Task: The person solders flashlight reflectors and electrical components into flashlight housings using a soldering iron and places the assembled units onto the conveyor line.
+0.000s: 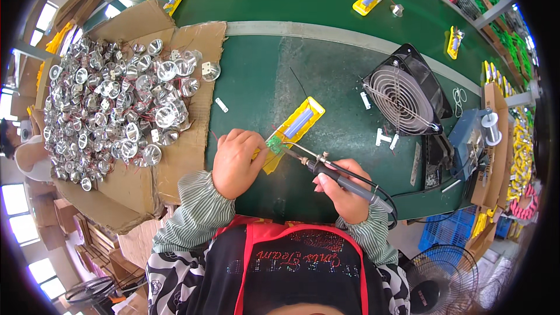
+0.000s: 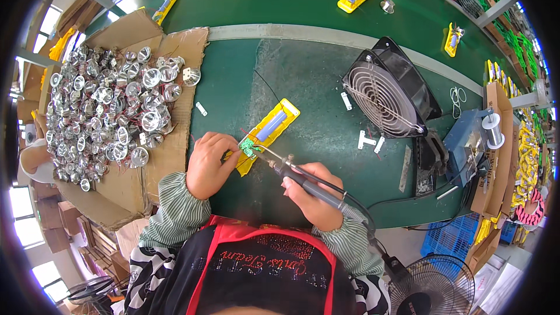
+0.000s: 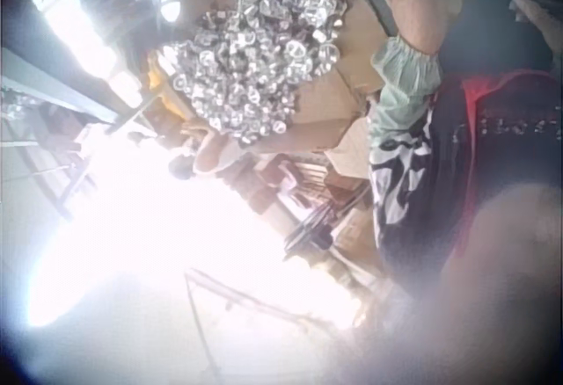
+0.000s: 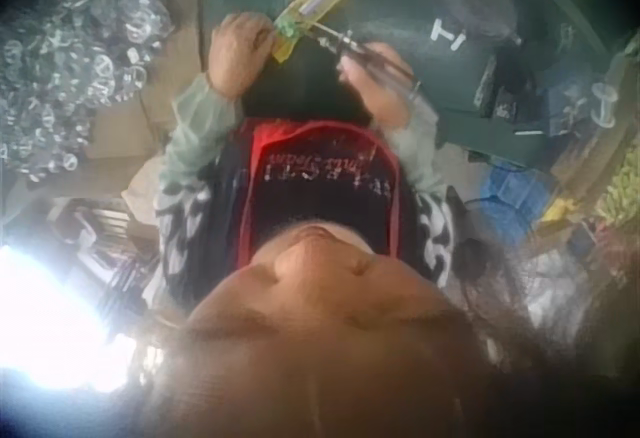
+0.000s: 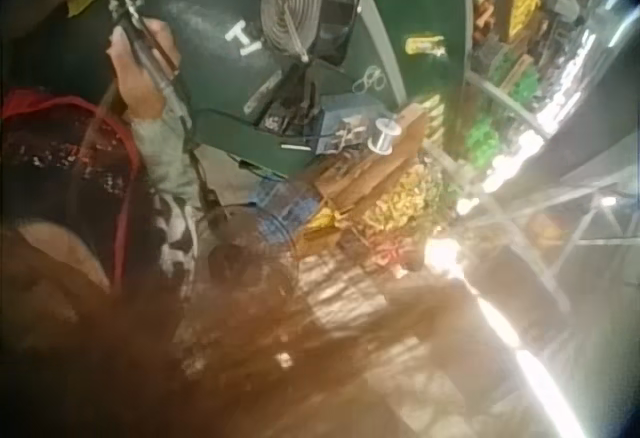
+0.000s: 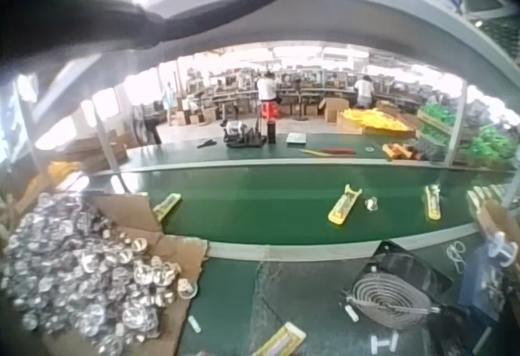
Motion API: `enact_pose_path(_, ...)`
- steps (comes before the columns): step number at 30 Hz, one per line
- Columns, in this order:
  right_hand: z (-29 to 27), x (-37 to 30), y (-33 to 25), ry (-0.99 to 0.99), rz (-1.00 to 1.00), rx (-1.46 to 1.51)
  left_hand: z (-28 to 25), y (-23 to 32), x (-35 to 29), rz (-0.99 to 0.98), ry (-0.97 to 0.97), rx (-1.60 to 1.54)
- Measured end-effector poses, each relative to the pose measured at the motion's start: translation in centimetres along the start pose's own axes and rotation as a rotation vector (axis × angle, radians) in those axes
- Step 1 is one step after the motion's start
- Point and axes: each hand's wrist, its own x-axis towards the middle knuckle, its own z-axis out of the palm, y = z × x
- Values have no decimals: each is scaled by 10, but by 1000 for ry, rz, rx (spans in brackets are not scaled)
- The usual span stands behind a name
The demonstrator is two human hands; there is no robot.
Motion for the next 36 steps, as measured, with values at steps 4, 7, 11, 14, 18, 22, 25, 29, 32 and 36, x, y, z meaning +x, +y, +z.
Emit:
enact_pose_path(4,0,7,1,-12,23,-3,1,-2,3,-27,-19,-20)
enact_pose_path(7,2,10,2,-18,24,-8,0,-3,3,-33,-21,-27)
enact_pose_path(11,5,11,3,35,61,43,0,-4,3,-17,-21,-31)
enact_pose_path(14,5,11,4,22,58,53,4,-7,2,39,56,-50)
enact_pose_path(18,5,10,3,-3,26,-2,2,-4,-1,28,46,-48)
enact_pose_path(22,7,11,3,7,58,36,-1,-4,-1,-28,-23,-25)
enact_pose_path(25,4,13,3,50,73,91,1,-7,4,-29,-28,-23)
enact_pose_path(29,-4,8,-4,85,4,41,2,-8,10,42,18,-41)
enact_pose_path(32,-10,5,4,98,-159,-33,11,-11,9,108,113,-94)
enact_pose_path(36,-9,9,0,86,-265,-209,11,-11,-1,62,86,-77)
